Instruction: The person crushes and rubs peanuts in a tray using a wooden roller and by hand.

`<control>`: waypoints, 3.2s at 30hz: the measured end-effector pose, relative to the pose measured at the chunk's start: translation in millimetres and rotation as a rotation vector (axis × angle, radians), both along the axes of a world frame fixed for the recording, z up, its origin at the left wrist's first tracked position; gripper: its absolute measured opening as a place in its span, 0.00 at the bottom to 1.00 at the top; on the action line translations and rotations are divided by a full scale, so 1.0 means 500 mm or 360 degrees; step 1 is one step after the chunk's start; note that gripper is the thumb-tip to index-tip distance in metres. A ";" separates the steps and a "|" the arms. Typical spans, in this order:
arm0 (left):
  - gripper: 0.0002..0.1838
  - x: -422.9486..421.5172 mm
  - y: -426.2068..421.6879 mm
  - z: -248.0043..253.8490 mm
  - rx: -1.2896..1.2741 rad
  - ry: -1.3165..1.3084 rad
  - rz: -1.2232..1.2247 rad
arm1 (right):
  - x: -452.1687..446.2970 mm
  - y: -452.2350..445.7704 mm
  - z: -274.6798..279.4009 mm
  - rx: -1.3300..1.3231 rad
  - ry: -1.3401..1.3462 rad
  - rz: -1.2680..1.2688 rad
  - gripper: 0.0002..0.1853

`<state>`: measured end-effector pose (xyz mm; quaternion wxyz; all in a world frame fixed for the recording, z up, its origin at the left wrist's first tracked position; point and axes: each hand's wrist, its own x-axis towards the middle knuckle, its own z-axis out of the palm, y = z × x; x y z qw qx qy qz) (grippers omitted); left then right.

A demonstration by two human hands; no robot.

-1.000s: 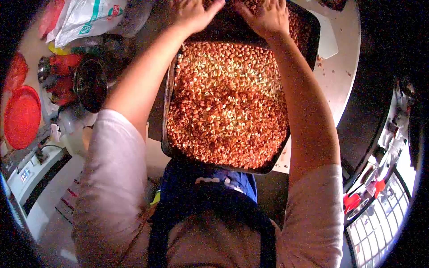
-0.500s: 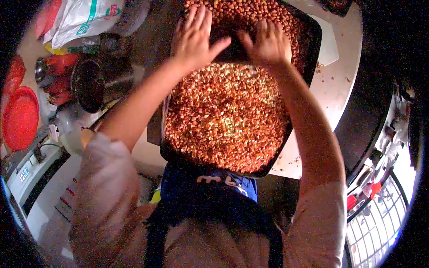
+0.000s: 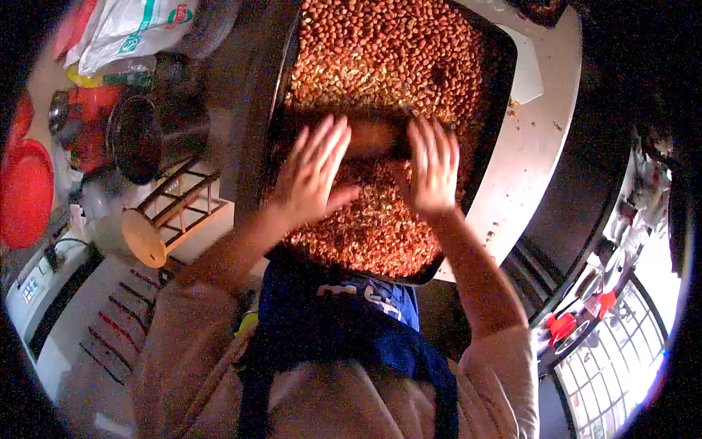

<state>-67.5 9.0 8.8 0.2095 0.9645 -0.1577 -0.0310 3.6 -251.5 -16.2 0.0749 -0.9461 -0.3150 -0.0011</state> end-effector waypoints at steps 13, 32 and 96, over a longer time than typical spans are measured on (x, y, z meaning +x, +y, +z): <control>0.50 0.182 0.013 -0.082 0.0151 -0.0451 0.0184 | 0.183 0.093 0.023 -0.0239 0.0022 -0.0162 0.46; 0.49 0.161 -0.181 -0.067 -0.0133 -0.0339 -0.0020 | 0.111 -0.107 0.002 0.0276 -0.0269 -0.0232 0.40; 0.52 0.170 -0.100 0.008 0.0360 0.0567 -0.0073 | 0.476 -0.082 -0.160 0.0704 -0.0365 -0.0934 0.31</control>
